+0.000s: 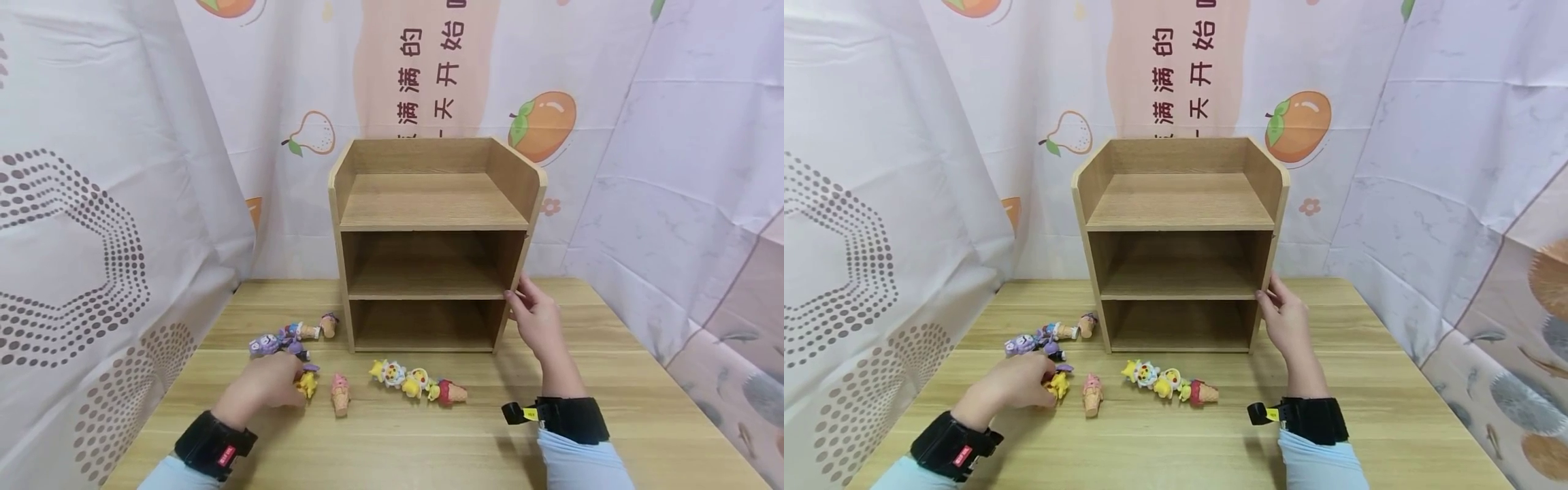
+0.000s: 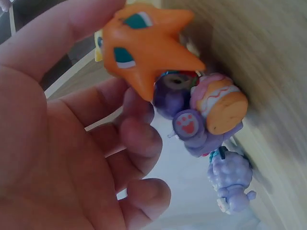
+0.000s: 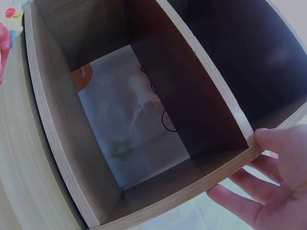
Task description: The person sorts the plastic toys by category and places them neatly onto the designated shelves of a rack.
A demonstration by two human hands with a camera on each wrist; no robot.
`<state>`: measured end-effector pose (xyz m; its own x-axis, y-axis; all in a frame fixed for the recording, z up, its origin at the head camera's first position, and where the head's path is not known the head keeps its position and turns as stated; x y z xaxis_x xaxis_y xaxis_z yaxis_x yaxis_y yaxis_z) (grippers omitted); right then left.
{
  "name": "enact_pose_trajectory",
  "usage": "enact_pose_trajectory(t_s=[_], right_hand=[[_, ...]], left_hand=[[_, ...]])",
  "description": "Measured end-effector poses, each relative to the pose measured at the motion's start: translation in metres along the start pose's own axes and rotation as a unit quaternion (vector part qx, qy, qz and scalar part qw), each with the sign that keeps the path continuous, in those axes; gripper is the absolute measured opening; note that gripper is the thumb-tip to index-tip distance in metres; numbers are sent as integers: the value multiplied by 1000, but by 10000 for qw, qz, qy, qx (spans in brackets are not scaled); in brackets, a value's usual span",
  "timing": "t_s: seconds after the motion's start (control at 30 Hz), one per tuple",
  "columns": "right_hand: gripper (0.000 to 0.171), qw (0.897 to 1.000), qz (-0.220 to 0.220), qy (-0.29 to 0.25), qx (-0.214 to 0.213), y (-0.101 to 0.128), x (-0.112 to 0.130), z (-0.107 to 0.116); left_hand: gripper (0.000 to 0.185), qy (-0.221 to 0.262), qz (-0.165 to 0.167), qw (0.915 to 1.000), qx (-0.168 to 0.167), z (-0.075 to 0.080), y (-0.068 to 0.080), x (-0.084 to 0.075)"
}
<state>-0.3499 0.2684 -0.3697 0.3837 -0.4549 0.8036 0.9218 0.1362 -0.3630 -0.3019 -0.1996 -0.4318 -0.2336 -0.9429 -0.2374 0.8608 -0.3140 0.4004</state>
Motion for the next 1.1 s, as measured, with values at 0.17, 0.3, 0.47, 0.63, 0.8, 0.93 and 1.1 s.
enact_pose_trajectory(t_s=[0.17, 0.3, 0.47, 0.63, 0.8, 0.93, 1.1], right_hand=[[54, 10000, -12, 36, -1, 0, -1, 0], [53, 10000, -5, 27, -17, 1, -1, 0], [53, 10000, 6, 38, -30, 1, -1, 0], [54, 10000, 8, 80, -18, 1, 0, 1], [53, 10000, 27, 79, -22, 1, 0, 1], [53, 10000, 61, 65, -27, 1, 0, 1], [53, 9999, 84, 43, -36, 0, -2, 1]], left_hand=[[25, 344, -248, 9991, 72, 3, 3, -1], [23, 697, -567, 9959, 78, 7, 5, -3], [24, 880, -984, 9911, -146, 13, 7, -5], [27, 727, -1369, 9872, -387, 20, 9, -8], [30, 855, -1331, 9857, -583, 27, 10, -7], [35, 1023, -1219, 9843, -764, 33, 10, -5], [36, 1273, -1420, 9764, -1012, 41, 12, -8]])
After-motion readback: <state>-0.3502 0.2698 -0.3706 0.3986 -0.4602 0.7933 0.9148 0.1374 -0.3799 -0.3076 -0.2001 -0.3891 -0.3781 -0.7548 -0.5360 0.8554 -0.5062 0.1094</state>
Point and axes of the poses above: each hand's wrist, its own y-axis away from the middle knuckle, its own z-axis out of the back of the hand, x = y × z, the point moved 7 cm from there along -y, towards the middle knuckle, and after that the axes turned 15 degrees about x, right-handed, at the moved point
